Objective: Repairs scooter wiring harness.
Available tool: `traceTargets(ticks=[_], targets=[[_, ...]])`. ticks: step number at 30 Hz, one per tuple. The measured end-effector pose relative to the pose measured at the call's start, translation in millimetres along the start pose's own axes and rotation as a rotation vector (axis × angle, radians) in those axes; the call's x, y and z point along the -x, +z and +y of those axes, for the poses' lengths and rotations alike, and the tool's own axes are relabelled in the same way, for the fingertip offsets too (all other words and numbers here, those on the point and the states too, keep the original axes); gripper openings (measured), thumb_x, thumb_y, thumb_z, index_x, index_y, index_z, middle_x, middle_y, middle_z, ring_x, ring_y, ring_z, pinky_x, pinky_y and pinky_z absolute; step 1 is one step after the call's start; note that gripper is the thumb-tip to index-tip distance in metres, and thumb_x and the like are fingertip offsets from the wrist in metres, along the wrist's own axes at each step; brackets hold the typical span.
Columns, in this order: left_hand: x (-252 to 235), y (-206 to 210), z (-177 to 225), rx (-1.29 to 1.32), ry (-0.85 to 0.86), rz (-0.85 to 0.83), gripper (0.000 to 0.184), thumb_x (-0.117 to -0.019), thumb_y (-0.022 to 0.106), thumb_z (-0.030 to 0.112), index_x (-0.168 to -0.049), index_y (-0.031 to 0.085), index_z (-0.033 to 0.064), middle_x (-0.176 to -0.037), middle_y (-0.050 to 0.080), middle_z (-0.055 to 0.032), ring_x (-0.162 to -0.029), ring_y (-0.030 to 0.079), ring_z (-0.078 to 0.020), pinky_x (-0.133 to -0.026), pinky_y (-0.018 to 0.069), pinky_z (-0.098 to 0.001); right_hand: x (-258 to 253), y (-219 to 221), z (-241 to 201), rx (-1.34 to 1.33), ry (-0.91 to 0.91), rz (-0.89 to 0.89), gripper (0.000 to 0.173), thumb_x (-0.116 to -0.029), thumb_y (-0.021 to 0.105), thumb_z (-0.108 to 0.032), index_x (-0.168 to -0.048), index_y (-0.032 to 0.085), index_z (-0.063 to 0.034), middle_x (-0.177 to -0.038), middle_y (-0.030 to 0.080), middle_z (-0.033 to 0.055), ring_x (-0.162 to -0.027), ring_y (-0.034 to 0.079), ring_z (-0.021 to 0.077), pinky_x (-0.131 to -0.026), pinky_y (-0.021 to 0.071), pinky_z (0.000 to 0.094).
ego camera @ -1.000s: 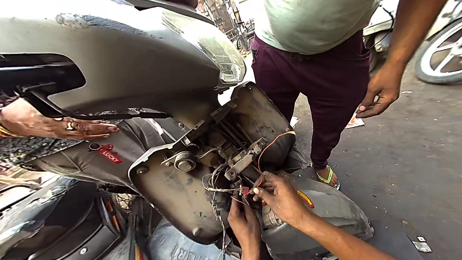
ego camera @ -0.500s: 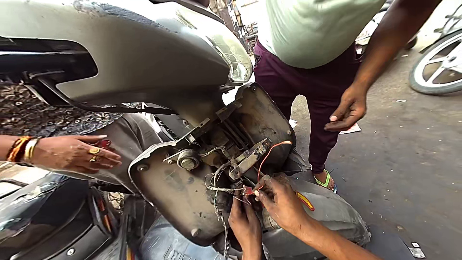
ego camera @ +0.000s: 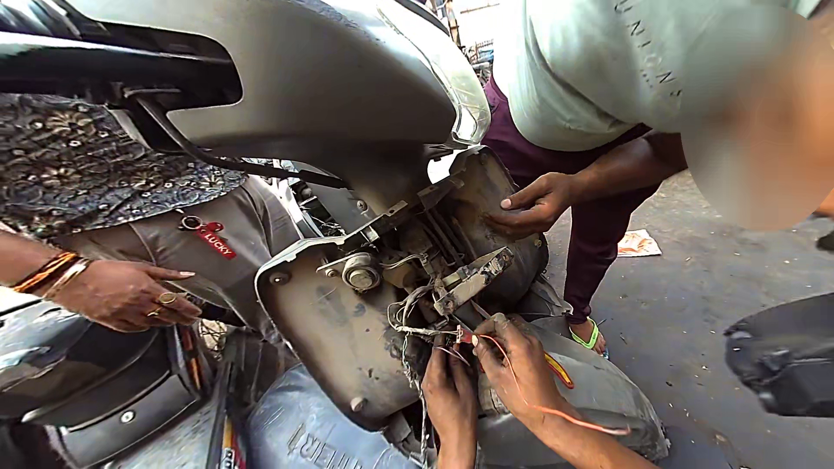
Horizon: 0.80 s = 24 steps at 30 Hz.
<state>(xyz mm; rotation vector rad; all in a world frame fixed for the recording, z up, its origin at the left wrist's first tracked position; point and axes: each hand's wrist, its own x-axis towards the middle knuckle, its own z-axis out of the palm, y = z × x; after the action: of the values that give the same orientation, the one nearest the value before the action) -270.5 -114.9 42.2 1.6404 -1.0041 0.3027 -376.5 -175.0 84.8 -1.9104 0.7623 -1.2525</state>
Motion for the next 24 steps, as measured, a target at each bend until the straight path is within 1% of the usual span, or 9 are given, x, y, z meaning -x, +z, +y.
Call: traceTargets(ticks=[2, 5, 7, 9, 12, 15, 17, 20, 24], targets=[[0, 0, 0, -0.008, 0.010, 0.004, 0.029, -0.0999, 0.056, 0.013, -0.120, 0.071, -0.0022, -0.097, 0.076, -0.0060, -0.086, 0.072, -0.0052, -0.083, 0.0603, -0.0246, 2, 2, 1, 0.081, -0.083, 0.046, 0.013, -0.0971, 0.063, -0.022, -0.103, 0.072, -0.0131, -0.088, 0.072, -0.0037, -0.079, 0.070, 0.0045, -0.071, 0.0611, 0.0245], [0, 1, 1, -0.008, 0.018, 0.008, 0.030, -0.0993, 0.057, 0.013, -0.121, 0.071, -0.0021, -0.099, 0.076, -0.0069, -0.088, 0.072, -0.0063, -0.084, 0.0602, -0.0252, 4, 7, 1, 0.189, -0.217, 0.120, 0.014, -0.0969, 0.063, -0.021, -0.103, 0.072, -0.0114, -0.090, 0.073, -0.0005, -0.081, 0.071, 0.0079, -0.072, 0.0615, 0.0272], [-1, 1, 2, -0.020, 0.024, 0.005, 0.031, -0.0990, 0.057, 0.013, -0.122, 0.070, -0.0030, -0.100, 0.076, -0.0079, -0.089, 0.073, -0.0080, -0.084, 0.0604, -0.0271, 5, 10, 1, 0.217, -0.249, 0.138, 0.015, -0.0971, 0.065, -0.023, -0.103, 0.072, -0.0113, -0.091, 0.073, 0.0006, -0.080, 0.071, 0.0093, -0.072, 0.0615, 0.0274], [-1, 1, 2, -0.043, 0.030, 0.003, 0.031, -0.0988, 0.057, 0.015, -0.121, 0.071, -0.0016, -0.099, 0.077, -0.0071, -0.088, 0.073, -0.0092, -0.082, 0.0609, -0.0297, 5, 12, 1, 0.208, -0.242, 0.116, 0.016, -0.0970, 0.067, -0.025, -0.105, 0.074, -0.0129, -0.095, 0.074, 0.0003, -0.084, 0.071, 0.0089, -0.075, 0.0620, 0.0273], [-1, 1, 3, -0.062, 0.038, 0.011, 0.032, -0.0981, 0.056, 0.014, -0.121, 0.072, -0.0009, -0.100, 0.077, -0.0083, -0.088, 0.074, -0.0115, -0.081, 0.0614, -0.0324, 3, 10, 3, 0.200, -0.261, 0.058, 0.019, -0.0972, 0.067, -0.024, -0.109, 0.077, -0.0129, -0.105, 0.076, 0.0021, -0.095, 0.072, 0.0110, -0.085, 0.0617, 0.0301], [-1, 0, 4, -0.092, 0.029, 0.009, 0.032, -0.0990, 0.056, 0.016, -0.123, 0.071, -0.0005, -0.103, 0.077, -0.0089, -0.090, 0.075, -0.0136, -0.082, 0.0618, -0.0357, 1, 10, 6, 0.261, -0.295, 0.027, 0.019, -0.0977, 0.065, -0.024, -0.107, 0.078, -0.0134, -0.105, 0.076, 0.0020, -0.098, 0.073, 0.0130, -0.088, 0.0609, 0.0319], [0, 0, 5, -0.125, 0.021, 0.006, 0.034, -0.0988, 0.055, 0.016, -0.124, 0.071, 0.0002, -0.104, 0.078, -0.0099, -0.088, 0.076, -0.0169, -0.079, 0.0619, -0.0398, 0, 12, 7, 0.290, -0.302, 0.024, 0.019, -0.0979, 0.064, -0.024, -0.105, 0.079, -0.0141, -0.103, 0.077, 0.0016, -0.096, 0.074, 0.0134, -0.086, 0.0611, 0.0325], [0, -1, 4, -0.181, 0.021, 0.008, 0.035, -0.0997, 0.053, 0.018, -0.125, 0.072, 0.0021, -0.103, 0.078, -0.0095, -0.085, 0.076, -0.0201, -0.073, 0.0623, -0.0431, -2, 16, 9, 0.285, -0.302, 0.038, 0.018, -0.0976, 0.064, -0.024, -0.102, 0.079, -0.0141, -0.098, 0.076, 0.0006, -0.092, 0.073, 0.0121, -0.083, 0.0611, 0.0315], [1, 1, 3, -0.212, 0.029, 0.014, 0.034, -0.1006, 0.052, 0.018, -0.123, 0.072, 0.0035, -0.102, 0.078, -0.0094, -0.084, 0.077, -0.0216, -0.071, 0.0623, -0.0448, -3, 18, 9, 0.302, -0.327, 0.061, 0.018, -0.0969, 0.064, -0.024, -0.103, 0.078, -0.0137, -0.096, 0.077, 0.0013, -0.089, 0.074, 0.0129, -0.080, 0.0620, 0.0323]])
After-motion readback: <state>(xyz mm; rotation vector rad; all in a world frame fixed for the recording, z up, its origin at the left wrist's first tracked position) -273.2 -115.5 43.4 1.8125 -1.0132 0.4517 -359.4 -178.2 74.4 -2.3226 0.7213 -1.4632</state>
